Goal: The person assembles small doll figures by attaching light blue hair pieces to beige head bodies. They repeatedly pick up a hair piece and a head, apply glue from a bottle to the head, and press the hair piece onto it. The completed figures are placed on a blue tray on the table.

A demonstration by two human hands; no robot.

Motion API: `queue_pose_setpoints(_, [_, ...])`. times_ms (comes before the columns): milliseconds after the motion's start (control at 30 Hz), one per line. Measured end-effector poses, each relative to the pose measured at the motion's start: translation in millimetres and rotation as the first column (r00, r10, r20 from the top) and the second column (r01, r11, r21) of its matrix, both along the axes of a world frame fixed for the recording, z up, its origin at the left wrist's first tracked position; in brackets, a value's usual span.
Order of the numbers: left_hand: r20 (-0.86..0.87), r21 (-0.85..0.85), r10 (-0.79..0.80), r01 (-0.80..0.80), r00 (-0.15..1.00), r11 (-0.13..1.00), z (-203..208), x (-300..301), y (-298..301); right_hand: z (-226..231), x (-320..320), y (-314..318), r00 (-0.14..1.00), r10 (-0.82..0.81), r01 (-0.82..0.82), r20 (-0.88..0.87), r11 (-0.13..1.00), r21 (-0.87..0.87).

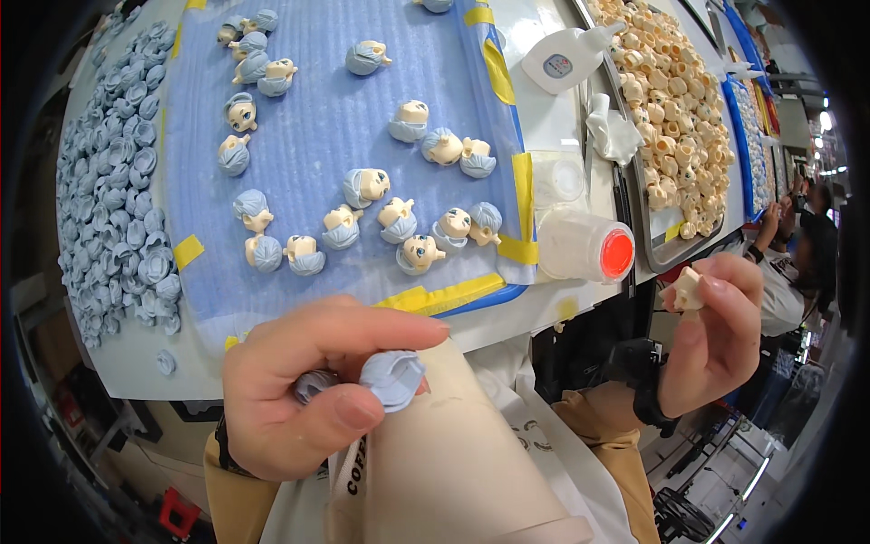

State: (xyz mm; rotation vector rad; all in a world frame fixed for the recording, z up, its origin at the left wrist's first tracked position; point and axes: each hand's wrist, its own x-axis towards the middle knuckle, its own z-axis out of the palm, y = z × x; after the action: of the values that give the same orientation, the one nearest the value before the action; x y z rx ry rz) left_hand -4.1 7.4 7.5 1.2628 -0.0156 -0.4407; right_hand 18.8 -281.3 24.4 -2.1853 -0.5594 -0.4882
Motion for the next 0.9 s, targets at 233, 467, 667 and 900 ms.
queue_pose_setpoints(233, [0.020, -0.017, 0.046, -0.046, 0.999, 0.999, -2, -1, -3, -2, 3, -8, 0.961, 0.008, 0.027, -0.276, 0.992, 0.124])
queue_pose_setpoints(467, [0.074, 0.202, 0.107, -0.120, 0.991, 0.972, -3, 0, -8, 10, 5, 6, 0.959, -0.050, 0.018, -0.278, 0.993, -0.117])
queue_pose_setpoints(667, [0.080, 0.153, 0.084, -0.095, 0.993, 0.984, -8, -2, -5, 13, 10, 17, 0.962, -0.075, 0.001, -0.264, 0.963, -0.270])
queue_pose_setpoints(900, [0.129, 0.165, 0.042, -0.063, 0.991, 0.984, -11, -2, 0, 12, 14, 24, 0.964, -0.094, -0.011, -0.249, 0.921, -0.389])
